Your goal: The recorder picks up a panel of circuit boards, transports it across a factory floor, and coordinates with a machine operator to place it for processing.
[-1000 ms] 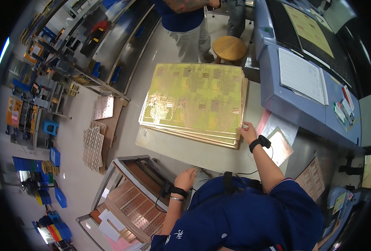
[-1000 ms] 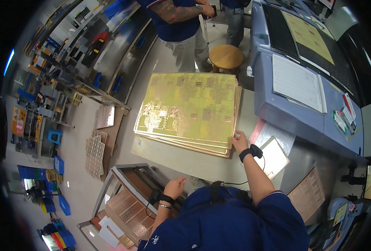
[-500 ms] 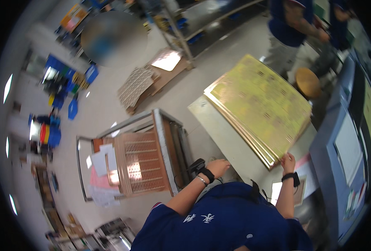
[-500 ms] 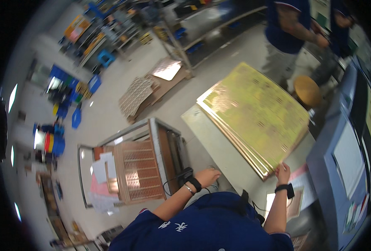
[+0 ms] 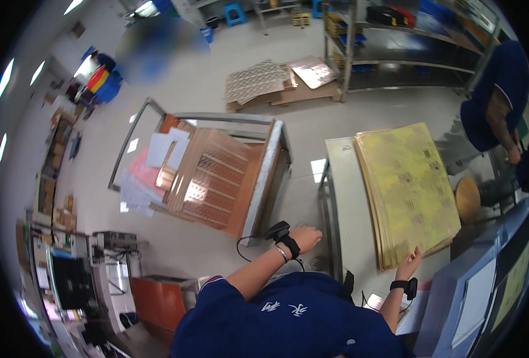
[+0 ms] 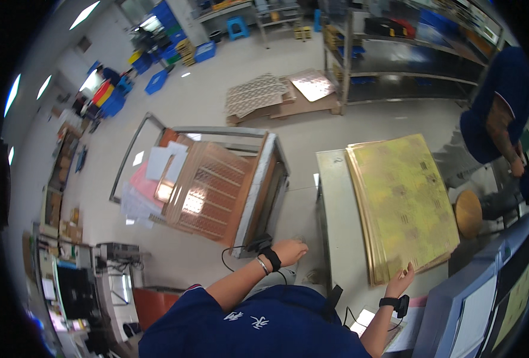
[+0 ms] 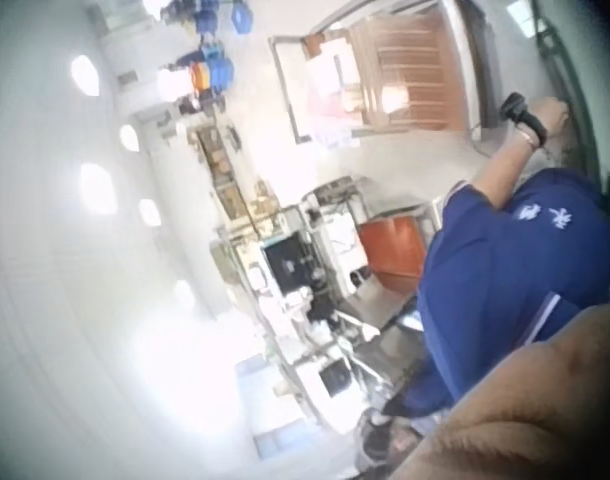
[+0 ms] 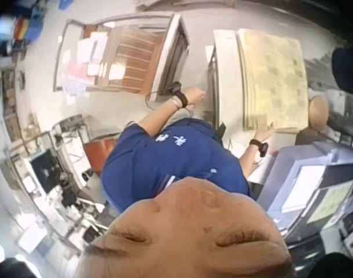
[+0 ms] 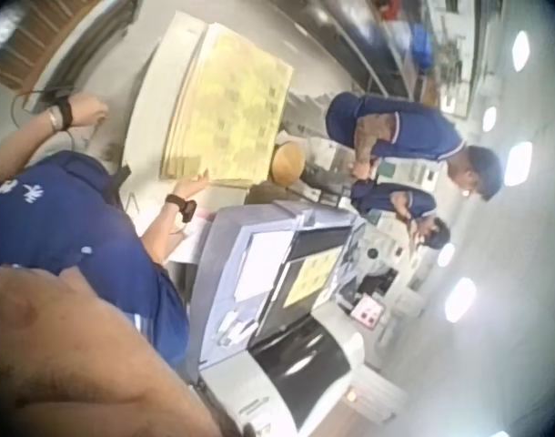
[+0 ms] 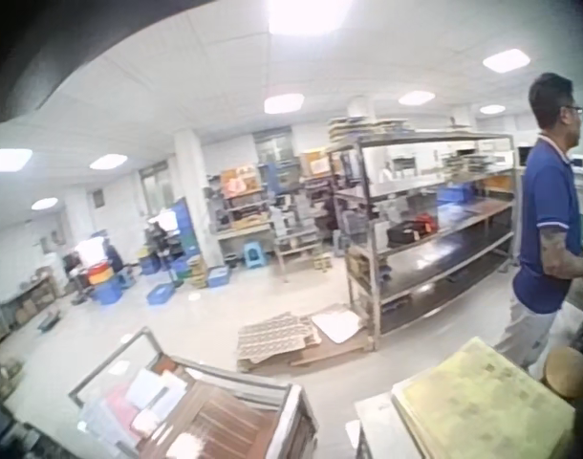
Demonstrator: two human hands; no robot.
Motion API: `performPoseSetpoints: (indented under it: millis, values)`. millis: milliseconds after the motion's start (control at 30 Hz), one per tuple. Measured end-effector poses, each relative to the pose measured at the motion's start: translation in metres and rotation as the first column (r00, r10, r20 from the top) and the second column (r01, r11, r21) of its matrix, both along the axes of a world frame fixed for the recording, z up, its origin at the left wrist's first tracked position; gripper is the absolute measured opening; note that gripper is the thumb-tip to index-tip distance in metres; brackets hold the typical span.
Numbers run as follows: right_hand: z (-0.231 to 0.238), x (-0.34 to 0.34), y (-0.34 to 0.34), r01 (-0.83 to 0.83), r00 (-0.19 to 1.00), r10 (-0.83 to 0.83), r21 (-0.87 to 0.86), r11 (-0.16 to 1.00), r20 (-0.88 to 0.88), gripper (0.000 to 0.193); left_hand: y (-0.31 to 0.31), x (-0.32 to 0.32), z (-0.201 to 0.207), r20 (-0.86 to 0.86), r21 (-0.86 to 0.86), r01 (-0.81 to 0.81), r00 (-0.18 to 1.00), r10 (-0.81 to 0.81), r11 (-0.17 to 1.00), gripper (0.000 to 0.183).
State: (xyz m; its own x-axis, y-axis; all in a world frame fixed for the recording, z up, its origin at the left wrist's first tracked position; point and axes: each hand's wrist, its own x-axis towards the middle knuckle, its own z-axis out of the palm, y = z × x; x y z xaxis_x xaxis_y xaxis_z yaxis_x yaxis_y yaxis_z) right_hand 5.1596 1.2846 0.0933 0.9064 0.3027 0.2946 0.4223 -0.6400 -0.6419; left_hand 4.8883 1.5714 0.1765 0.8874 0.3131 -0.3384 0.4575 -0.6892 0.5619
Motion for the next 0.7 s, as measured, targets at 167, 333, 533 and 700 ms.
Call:
performPoseSetpoints:
  millis: [167,333,533,700]
  values:
    - [0.055,-0.033,0.068,-0.224,0.958,0.224,0.02,0.974,-0.178,0.032,-0.023,-0.073,0.023,-0.013,-0.036,-0.161,0.987,0.161,0.986,0.021]
    - [0.064,-0.093,0.141,-0.62,0.764,0.621,0.065,0.782,-0.177,0.024,-0.011,-0.163,0.026,0.103,0.028,-0.453,0.888,0.449,0.891,0.023]
    - [0.112,-0.293,0.247,-0.996,-0.076,0.91,0.076,-0.049,-0.407,0.022,0.024,-0.306,0.077,0.407,0.089,-0.774,0.603,0.686,0.627,0.022]
    - [0.131,-0.501,0.277,-0.558,-0.761,0.235,0.425,-0.712,-0.605,0.031,0.023,-0.465,0.109,0.47,0.161,-0.919,0.393,0.79,0.361,0.022]
